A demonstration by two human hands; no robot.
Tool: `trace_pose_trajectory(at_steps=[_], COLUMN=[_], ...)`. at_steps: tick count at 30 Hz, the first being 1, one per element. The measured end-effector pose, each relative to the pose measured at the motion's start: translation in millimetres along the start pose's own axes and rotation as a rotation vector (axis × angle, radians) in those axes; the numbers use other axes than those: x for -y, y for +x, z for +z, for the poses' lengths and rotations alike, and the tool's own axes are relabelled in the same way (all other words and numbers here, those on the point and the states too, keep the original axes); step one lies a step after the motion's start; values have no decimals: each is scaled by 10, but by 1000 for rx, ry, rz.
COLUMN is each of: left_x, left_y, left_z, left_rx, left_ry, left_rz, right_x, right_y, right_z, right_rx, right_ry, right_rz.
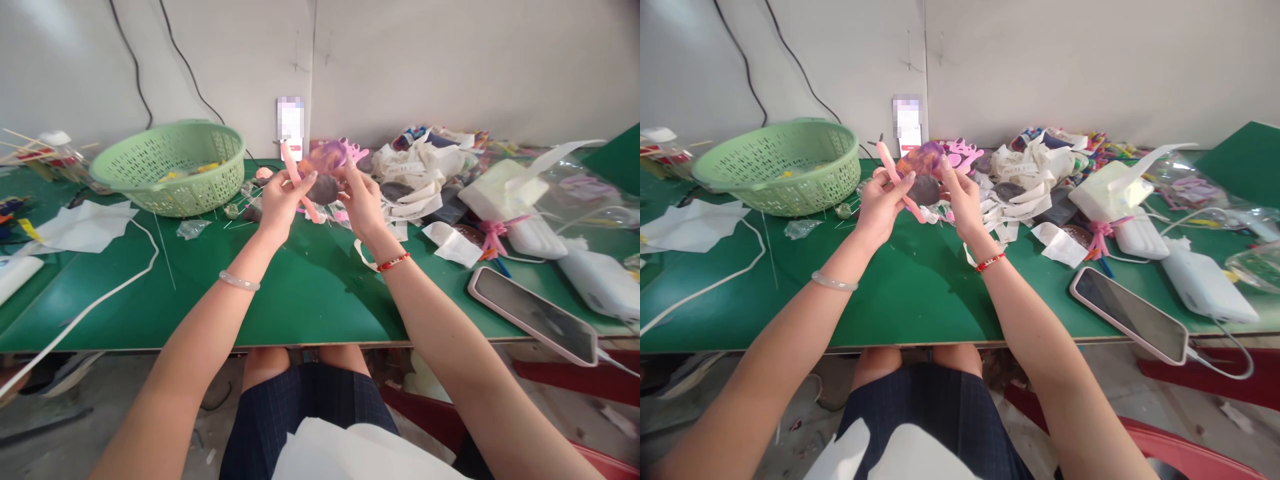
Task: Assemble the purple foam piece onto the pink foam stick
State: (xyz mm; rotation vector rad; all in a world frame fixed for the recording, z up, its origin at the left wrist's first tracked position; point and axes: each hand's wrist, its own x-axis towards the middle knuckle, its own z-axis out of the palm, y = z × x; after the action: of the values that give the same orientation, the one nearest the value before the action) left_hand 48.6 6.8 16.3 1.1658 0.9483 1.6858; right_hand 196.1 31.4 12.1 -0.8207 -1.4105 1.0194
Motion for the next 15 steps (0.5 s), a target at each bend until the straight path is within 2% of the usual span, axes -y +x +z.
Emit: trace_pose_trajectory(at_steps=[5,10,15], left_x=[-31,-2,26], left_y=[19,36,44], left_z=[-1,-29,-68], left_rx=[-15,-47,-16], left_ry=[-61,-19,5], left_rz=[-56,-20,34], right_x=[10,23,5], right_y=[-33,-57,-65], right_z=[38,50,65], right_rx=[-4,43,93], right_ry=[77,27,-25], right_rz=[45,70,-2])
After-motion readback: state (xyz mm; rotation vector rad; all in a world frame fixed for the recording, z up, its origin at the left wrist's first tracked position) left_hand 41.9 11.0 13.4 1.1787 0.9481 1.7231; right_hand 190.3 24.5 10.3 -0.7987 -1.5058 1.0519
